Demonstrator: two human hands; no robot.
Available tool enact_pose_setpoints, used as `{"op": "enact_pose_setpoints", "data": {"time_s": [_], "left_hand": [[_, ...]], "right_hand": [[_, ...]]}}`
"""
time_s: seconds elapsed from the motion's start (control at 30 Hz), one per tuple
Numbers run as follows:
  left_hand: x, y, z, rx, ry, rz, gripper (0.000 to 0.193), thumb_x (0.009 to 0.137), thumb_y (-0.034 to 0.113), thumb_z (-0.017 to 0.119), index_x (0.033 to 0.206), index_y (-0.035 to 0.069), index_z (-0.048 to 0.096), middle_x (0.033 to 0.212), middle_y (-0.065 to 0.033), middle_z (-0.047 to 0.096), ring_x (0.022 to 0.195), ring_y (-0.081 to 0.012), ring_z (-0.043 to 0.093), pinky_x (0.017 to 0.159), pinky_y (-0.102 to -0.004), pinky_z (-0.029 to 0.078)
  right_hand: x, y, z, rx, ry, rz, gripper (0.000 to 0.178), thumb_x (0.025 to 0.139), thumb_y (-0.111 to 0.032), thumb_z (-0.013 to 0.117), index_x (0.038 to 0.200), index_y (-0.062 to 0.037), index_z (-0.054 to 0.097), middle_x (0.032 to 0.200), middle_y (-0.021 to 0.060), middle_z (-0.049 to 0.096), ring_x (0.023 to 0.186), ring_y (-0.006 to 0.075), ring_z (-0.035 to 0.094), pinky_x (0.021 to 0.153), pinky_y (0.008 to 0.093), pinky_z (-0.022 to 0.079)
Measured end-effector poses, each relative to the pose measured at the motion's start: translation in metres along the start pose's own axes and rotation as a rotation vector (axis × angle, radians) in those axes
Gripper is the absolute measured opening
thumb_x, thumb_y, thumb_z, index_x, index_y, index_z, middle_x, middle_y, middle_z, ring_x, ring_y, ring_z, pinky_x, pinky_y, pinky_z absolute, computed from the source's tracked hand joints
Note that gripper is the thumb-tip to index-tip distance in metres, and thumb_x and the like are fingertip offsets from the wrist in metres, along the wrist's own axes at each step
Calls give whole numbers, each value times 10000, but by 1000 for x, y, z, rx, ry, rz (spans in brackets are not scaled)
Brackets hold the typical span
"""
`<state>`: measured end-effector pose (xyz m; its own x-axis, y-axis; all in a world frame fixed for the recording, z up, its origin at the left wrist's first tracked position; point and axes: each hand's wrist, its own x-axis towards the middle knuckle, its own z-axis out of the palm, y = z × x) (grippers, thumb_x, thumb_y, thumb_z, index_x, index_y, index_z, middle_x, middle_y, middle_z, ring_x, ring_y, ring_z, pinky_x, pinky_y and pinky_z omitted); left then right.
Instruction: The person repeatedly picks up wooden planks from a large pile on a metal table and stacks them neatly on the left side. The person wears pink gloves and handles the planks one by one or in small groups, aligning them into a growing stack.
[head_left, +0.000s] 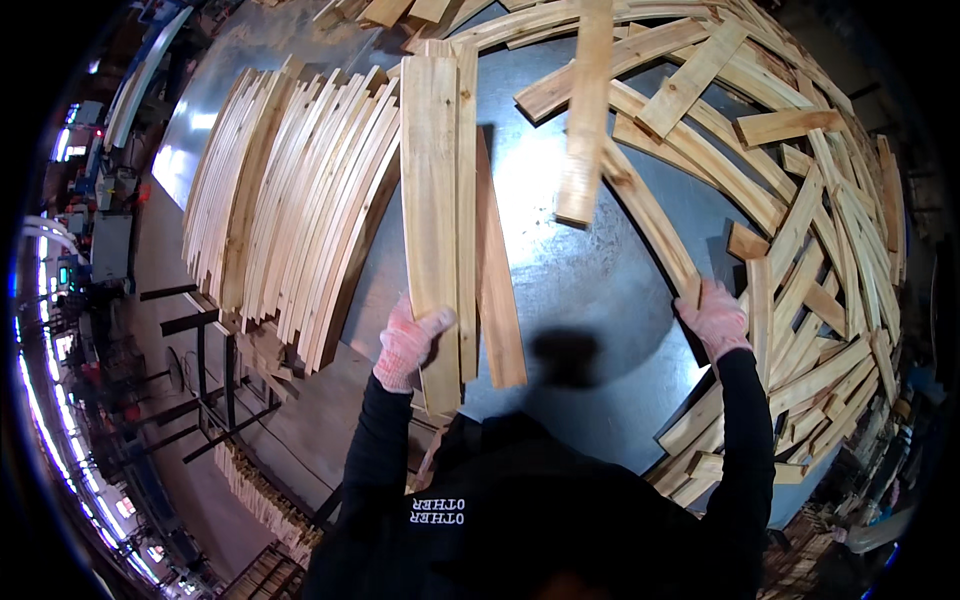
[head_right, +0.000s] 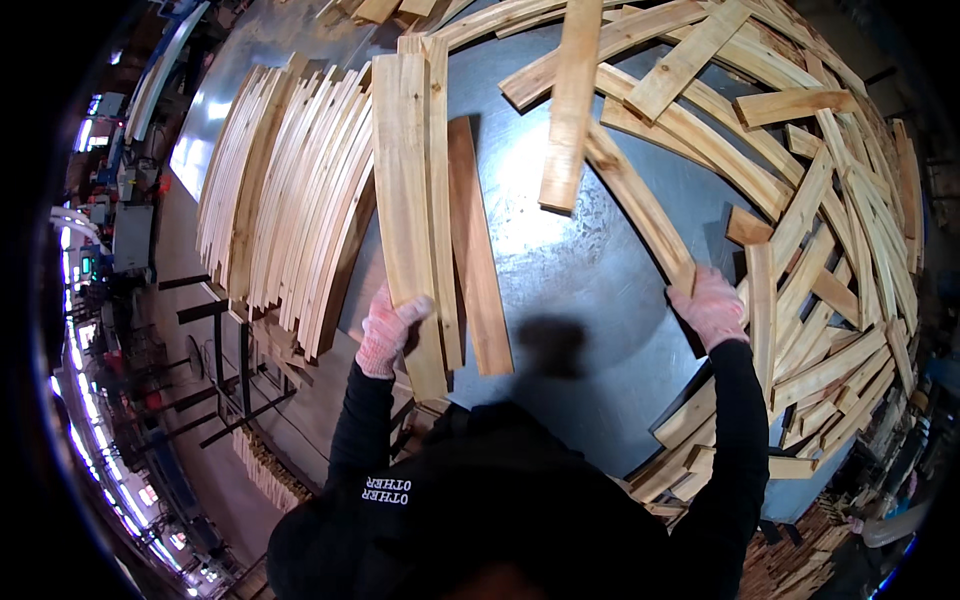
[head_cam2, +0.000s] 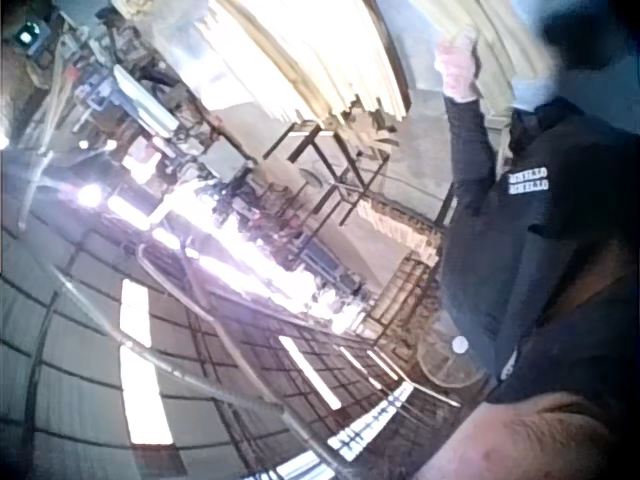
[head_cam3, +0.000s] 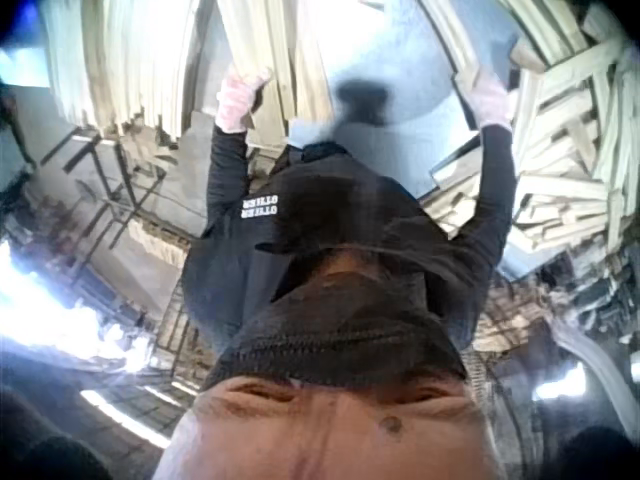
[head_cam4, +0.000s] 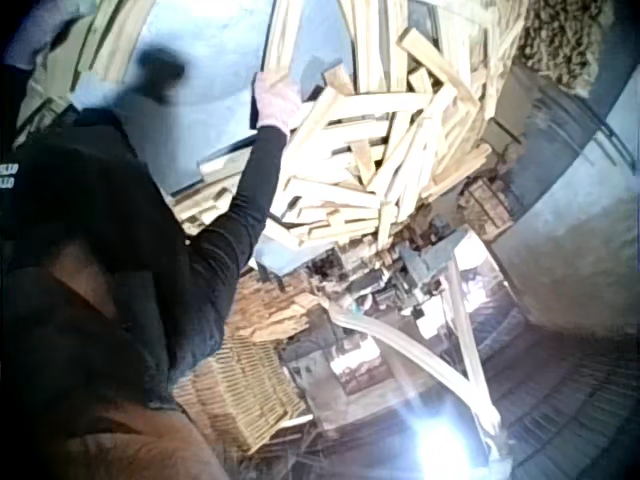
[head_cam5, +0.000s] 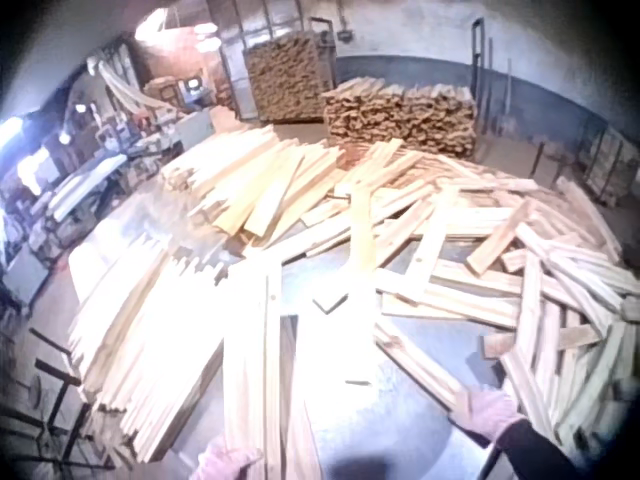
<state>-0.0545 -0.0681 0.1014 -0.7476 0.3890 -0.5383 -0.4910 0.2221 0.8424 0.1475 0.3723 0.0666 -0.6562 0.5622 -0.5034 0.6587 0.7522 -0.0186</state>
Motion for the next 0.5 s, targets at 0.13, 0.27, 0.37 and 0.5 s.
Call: {"op": "enact_pose_setpoints", "data": {"time_s": [0.13,0.27,0.37,0.5], "left_hand": [[11,-20,8,-25,86,19,448,903,150,712,1292,-10,557,1055,-97,688,881,-167,662,780,-324,560],[5,-16,58,-12,25,-21,446,921,259,728,1258,5,586,960,-72,685,805,-136,640,707,-290,539],[9,-70,92,53,25,-85,506,936,372,715,1282,28,582,966,-73,668,761,-139,609,666,-292,513],[-10,-64,132,-124,-99,-317,668,882,450,758,1335,10,538,1057,-104,663,932,-180,612,745,-348,525]], "right_hand": [[-59,35,-7,804,-38,59,647,890,-331,757,1395,3,530,1204,151,655,1099,261,644,951,375,508],[-96,11,-11,1388,-539,-85,846,896,-361,778,1530,-18,334,1013,78,647,811,157,681,660,313,636],[-122,-87,22,1213,-331,-104,944,886,-422,774,1609,-134,240,1092,145,648,960,220,675,821,371,614],[-129,-178,43,186,59,-385,670,953,-335,592,1529,-59,388,1096,198,657,885,357,692,759,450,577]]}}
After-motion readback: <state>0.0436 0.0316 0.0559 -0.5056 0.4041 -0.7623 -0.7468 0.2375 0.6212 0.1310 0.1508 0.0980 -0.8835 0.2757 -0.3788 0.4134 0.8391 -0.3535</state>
